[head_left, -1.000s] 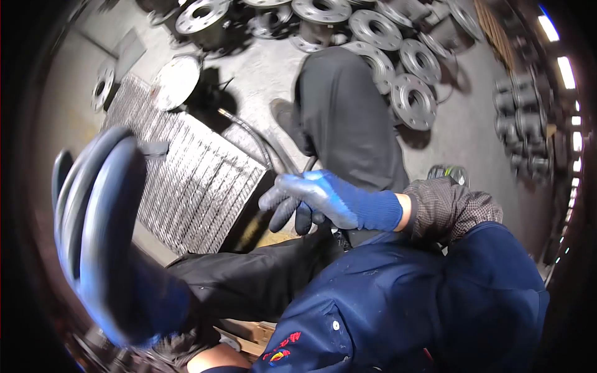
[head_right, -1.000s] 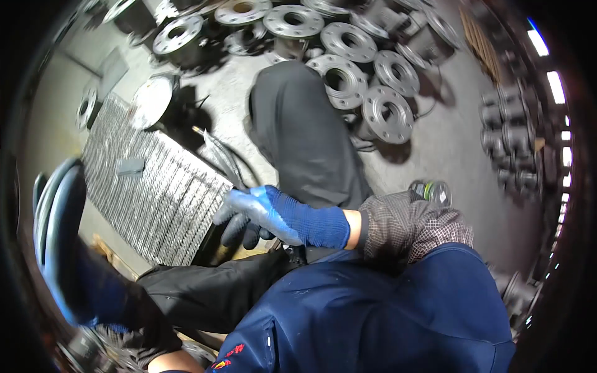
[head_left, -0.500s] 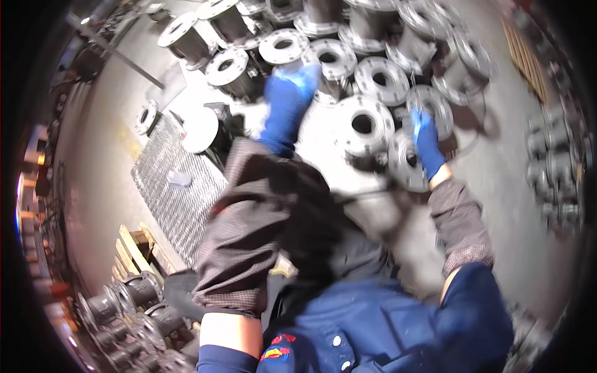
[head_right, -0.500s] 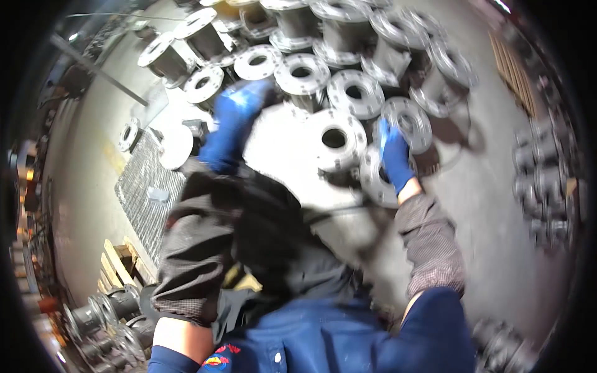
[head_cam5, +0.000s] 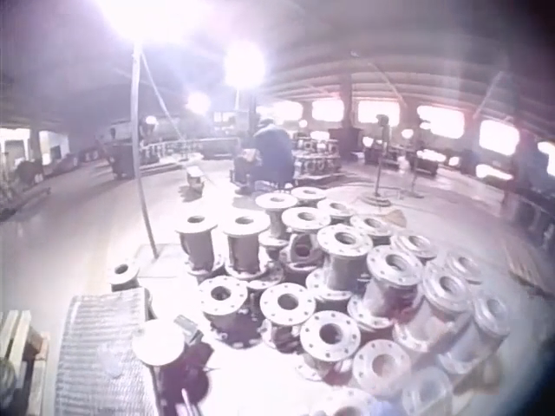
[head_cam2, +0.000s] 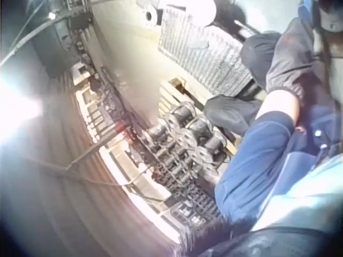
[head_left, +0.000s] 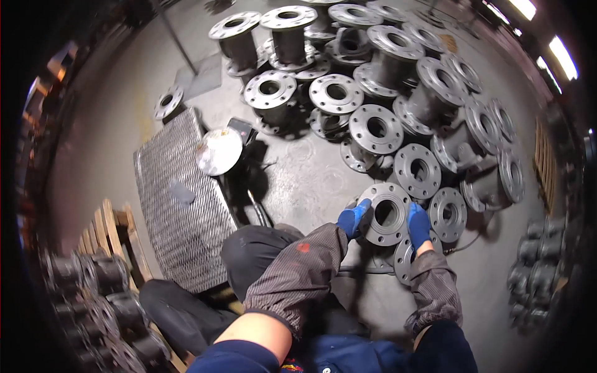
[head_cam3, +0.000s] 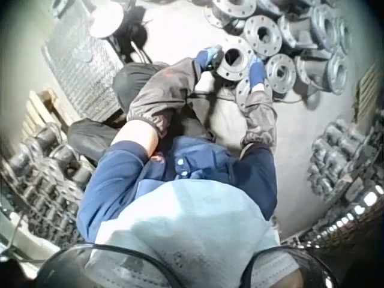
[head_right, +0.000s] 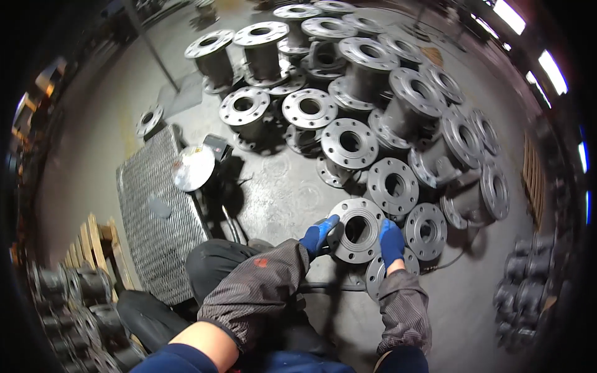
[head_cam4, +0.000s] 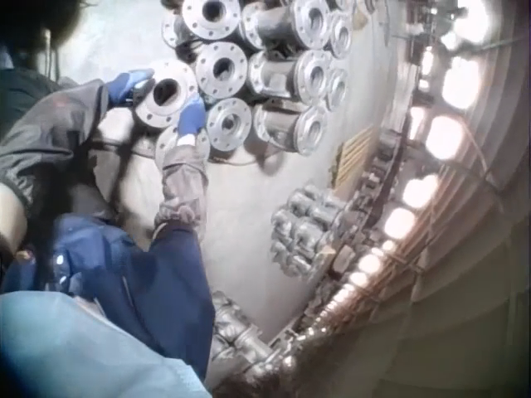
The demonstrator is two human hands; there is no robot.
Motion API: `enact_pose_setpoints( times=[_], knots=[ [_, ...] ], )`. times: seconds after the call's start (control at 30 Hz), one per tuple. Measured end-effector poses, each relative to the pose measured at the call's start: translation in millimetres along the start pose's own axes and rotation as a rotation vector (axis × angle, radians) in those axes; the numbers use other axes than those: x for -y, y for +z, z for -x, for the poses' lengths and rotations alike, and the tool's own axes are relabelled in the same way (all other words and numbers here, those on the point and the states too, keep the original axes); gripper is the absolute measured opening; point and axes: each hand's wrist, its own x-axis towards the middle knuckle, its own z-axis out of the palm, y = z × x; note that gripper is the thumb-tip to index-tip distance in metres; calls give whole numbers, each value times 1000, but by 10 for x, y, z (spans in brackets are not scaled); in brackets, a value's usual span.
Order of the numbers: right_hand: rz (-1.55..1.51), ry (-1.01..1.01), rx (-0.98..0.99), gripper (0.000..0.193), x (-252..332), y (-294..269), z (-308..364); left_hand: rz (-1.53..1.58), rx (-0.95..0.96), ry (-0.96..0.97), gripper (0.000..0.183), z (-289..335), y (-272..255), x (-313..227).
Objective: The person uses a small tool to scrape the inner surfaces and flange holes of several metal pipe components while sitting on a fabrication floor, rotating the pieces to reach different areas before setting them aside on a pallet.
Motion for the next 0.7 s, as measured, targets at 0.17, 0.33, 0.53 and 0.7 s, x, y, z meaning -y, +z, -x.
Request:
enact_pose_setpoints(
  times=[0.17, 0.33, 0.53, 0.7],
  knots=[
    [-515, 51, 147, 38, 284, -85, 205, -77, -150, 295, 45, -185, -266, 154],
    [-566, 35, 283, 28, 900, -161, 334, -96, -292, 305, 40, 89, -520, -148],
    [-982, 86, 366, 22, 1727, -243, 683, -58, -475, 458, 33, 597, -799, -690],
    [-994, -73, 278, 25, 2557, -399, 1079, 183, -535, 760, 23, 1163, -990, -1096]
  ],
)
